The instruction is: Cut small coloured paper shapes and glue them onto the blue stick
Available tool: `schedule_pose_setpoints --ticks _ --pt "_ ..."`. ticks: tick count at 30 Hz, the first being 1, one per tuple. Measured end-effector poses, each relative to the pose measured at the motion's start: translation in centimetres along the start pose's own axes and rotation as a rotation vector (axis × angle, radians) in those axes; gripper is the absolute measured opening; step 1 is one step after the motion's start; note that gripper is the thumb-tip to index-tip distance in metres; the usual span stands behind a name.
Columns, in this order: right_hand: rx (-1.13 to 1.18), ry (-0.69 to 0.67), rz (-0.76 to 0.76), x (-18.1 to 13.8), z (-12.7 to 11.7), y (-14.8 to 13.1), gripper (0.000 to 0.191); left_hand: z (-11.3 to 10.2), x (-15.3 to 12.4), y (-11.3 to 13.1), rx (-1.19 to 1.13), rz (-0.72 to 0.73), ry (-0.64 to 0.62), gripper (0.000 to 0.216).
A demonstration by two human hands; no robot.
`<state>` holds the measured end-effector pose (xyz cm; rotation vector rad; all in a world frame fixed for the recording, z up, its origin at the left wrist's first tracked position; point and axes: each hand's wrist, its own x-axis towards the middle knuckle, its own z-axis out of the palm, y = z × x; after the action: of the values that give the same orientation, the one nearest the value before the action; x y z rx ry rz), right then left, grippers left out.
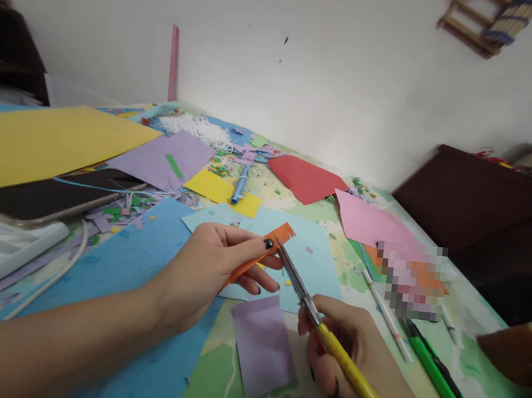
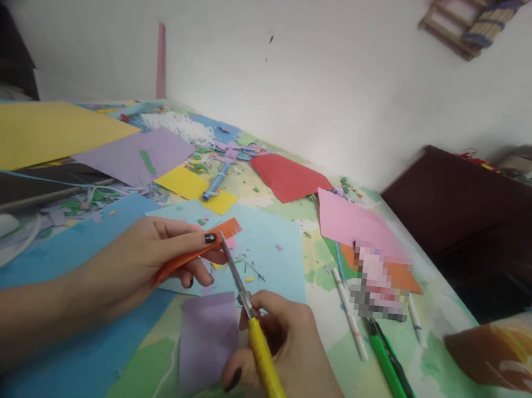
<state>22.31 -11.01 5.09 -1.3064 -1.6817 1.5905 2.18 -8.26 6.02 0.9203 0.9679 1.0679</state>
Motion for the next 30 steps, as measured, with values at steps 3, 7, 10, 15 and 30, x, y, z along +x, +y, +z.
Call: schedule_pose_setpoints --ticks 3,7,10,15,30 --pt "-0.014 0.014 0.000 0.07 0.17 0.08 0.047 0.00 -0.05 -0.04 0.008 0.000 0.007 0.021" --pt "-0.041 0.023 -0.012 0.13 0.17 0.31 0.049 -0.02 0.03 -0.09 0.017 0.002 0.014 0.022" --pt "-0.050 0.033 0.000 0.12 0.15 0.49 0.049 -0.07 0.12 -0.16 0.015 0.000 0.018 0.022" --pt "-0.046 0.059 0.005 0.17 0.17 0.61 0.044 -0.18 0.07 -0.22 -0.016 -0.001 0.005 0.021" --pt "0.018 0.017 0.005 -0.07 -0.17 0.04 0.054 -0.06 0.02 0.02 -0.044 -0.009 -0.016 0.018"
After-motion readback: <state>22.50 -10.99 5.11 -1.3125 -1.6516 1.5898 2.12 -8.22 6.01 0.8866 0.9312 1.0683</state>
